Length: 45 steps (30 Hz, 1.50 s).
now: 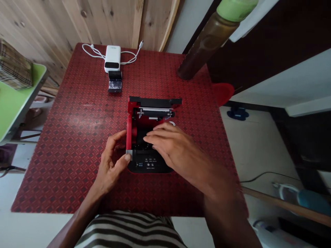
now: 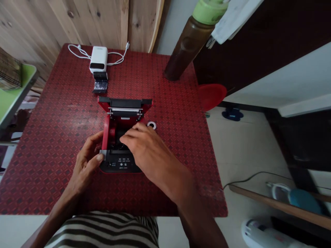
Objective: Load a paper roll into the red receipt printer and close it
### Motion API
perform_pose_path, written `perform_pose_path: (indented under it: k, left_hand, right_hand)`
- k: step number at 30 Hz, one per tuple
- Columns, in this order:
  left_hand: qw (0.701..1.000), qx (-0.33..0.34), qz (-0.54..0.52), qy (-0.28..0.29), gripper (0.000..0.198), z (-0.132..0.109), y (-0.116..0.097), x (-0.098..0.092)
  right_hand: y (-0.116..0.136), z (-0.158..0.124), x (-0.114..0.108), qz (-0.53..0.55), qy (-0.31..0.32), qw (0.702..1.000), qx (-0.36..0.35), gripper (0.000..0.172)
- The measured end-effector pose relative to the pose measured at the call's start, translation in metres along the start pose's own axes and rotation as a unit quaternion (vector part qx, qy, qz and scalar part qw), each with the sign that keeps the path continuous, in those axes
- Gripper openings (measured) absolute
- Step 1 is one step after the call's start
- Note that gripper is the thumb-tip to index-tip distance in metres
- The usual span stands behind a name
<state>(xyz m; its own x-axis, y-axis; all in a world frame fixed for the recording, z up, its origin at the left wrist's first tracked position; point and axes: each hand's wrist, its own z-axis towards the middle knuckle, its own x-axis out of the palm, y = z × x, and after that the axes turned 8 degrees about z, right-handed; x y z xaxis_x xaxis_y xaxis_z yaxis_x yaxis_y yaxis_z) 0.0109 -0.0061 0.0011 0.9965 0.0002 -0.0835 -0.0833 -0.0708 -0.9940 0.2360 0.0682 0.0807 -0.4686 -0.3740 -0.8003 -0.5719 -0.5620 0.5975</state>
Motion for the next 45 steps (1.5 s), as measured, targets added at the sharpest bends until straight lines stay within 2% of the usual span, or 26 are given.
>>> perform_pose_path:
  k: [3,5,9,12,14,17,19,21,24,28,29,31,33,37,45]
  left_hand:
    - [1.000,0.005,-0.004,0.004,0.060,0.001,-0.001,0.000]
    - [1.000,0.006,-0.007,0.007,0.060,0.000,-0.001,-0.001]
    - [1.000,0.000,-0.010,0.016,0.059,0.000,-0.003,-0.007]
    - [0.999,0.031,0.030,-0.029,0.057,0.012,-0.013,-0.013]
    - [0.991,0.076,0.077,-0.075,0.055,0.029,-0.024,-0.014]
    - [0.982,0.143,0.095,-0.075,0.054,0.057,-0.044,-0.010]
    - [0.982,0.152,0.094,-0.062,0.050,0.071,-0.054,-0.006]
    - [0.981,0.156,0.089,-0.076,0.042,0.076,-0.058,-0.002]
    - [0.979,0.146,0.090,-0.112,0.030,0.070,-0.058,0.002]
    - [0.990,0.076,0.060,-0.102,0.023,0.045,-0.047,0.006]
    - [0.992,0.059,0.044,-0.098,0.024,0.039,-0.043,0.007]
    - [0.994,0.031,0.011,-0.102,0.048,0.028,-0.034,0.010]
    - [0.997,-0.013,-0.027,-0.071,0.062,0.020,-0.027,0.012]
    - [0.995,-0.065,-0.075,-0.026,0.060,0.016,-0.022,0.013]
    - [0.996,-0.059,-0.061,-0.042,0.057,0.020,-0.025,0.015]
  right_hand:
    - [-0.001,0.009,0.003,0.002,0.039,0.999,0.000,0.024]
    - [0.000,0.012,0.003,0.005,0.040,0.999,-0.006,0.022]
    - [0.005,0.002,0.000,-0.003,-0.065,0.998,-0.022,0.023]
    - [0.007,-0.012,0.005,0.025,-0.134,0.990,-0.038,0.023]
    - [0.009,-0.021,0.011,0.043,-0.166,0.984,-0.043,0.021]
    - [0.012,-0.030,0.019,0.044,-0.211,0.976,-0.039,0.018]
    - [0.015,-0.035,0.024,0.036,-0.224,0.973,-0.037,0.018]
    - [0.019,-0.039,0.030,0.015,-0.226,0.973,-0.036,0.019]
    - [0.026,-0.046,0.037,-0.055,-0.247,0.967,-0.033,0.018]
    - [0.034,-0.052,0.048,-0.148,-0.293,0.943,-0.047,0.016]
    - [0.034,-0.053,0.051,-0.162,-0.303,0.938,-0.048,0.016]
    - [0.034,-0.054,0.056,-0.181,-0.322,0.928,-0.046,0.015]
    - [0.032,-0.054,0.059,-0.184,-0.332,0.925,-0.035,0.015]
    - [0.029,-0.052,0.060,-0.131,-0.314,0.940,-0.028,0.018]
    - [0.030,-0.049,0.061,-0.092,-0.312,0.946,-0.007,0.009]
